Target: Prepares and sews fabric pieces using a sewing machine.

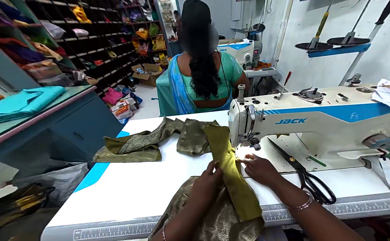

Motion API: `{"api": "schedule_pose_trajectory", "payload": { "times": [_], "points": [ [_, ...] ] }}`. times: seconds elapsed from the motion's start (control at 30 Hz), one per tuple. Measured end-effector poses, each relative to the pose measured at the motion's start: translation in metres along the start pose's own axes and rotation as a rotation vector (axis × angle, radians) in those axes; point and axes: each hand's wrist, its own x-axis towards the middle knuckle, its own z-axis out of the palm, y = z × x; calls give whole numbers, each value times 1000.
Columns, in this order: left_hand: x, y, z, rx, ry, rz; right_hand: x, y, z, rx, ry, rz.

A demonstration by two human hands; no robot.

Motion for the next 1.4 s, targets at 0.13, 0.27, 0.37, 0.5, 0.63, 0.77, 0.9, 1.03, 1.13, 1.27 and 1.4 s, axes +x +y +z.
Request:
{"api": "schedule_pose_trajectory", "payload": {
  "times": [0.13,0.27,0.37,0.5,0.63,0.77,0.9,1.03,1.13,1.27,1.4],
  "points": [
    [-8,7,10,-207,-86,-23,-1,-6,-7,-38,-146,100],
    [-10,1,30,-391,125,45,-1,-7,-8,-22,-156,110],
    [-9,-5,28,-497,124,-7,-3,-5,-2,-41,-87,90],
    [-8,-10,31,-624,165,-60,-2,-5,-1,-34,-78,134],
    [-6,-12,27,-627,117,-122,-1,-11,-7,-37,-117,189],
    [-6,-13,25,-626,111,-117,-5,-10,-9,15,-109,154],
    [-4,-15,27,-632,127,-131,-10,-5,-5,67,-47,8],
    [-3,-15,29,-670,134,-139,-10,-4,-5,70,-25,-14],
    [-3,-13,26,-674,105,-164,-10,-3,-4,78,-17,-12],
    [-2,-12,25,-674,88,-173,-10,-1,-2,64,3,-29],
    [1,-14,25,-669,70,-163,-10,-1,-2,33,-13,-22]
  ]
}}
